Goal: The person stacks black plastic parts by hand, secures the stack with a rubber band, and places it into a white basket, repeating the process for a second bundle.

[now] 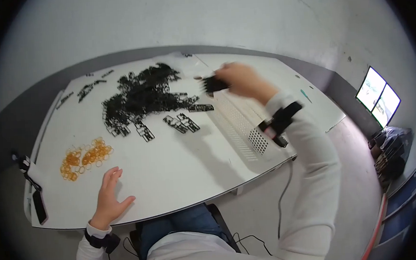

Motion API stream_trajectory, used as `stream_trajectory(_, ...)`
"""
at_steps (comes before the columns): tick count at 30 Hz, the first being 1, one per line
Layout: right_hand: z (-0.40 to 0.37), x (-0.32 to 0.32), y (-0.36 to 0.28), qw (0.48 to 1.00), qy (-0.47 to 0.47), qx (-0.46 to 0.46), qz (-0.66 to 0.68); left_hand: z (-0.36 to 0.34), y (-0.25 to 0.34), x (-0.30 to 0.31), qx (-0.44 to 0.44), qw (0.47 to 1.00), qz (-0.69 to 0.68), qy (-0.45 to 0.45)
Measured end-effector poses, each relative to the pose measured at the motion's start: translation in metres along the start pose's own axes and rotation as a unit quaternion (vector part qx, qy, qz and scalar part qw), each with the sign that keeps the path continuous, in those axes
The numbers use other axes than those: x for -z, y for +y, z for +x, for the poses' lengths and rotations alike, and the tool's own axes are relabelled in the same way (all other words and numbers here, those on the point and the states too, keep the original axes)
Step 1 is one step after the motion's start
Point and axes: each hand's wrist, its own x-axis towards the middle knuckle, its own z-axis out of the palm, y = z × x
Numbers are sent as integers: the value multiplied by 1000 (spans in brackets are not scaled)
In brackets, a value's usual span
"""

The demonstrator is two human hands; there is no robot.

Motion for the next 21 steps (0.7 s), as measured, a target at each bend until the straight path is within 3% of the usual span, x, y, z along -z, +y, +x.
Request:
stream_trajectory(3,-25,-6,80,990,-98,-36,-93,7,-11,-4,1,1000,-12,-5)
stream_trajectory(8,-53,-57,138,962,-263,-30,-64,19,-37,-4,-7,999,-28,-29)
stream_trajectory(12,-58,-103,142,957,-281,-13,73,32,-39,6,13,998,2,-58)
stream_trajectory(17,-54,-145,141,924,-371,30,91,52,-39,4,57,995,15,-81)
stream_trajectory(21,-65,-167,139,924,-346,27,160,69,-36,-9,35,995,5,-93)
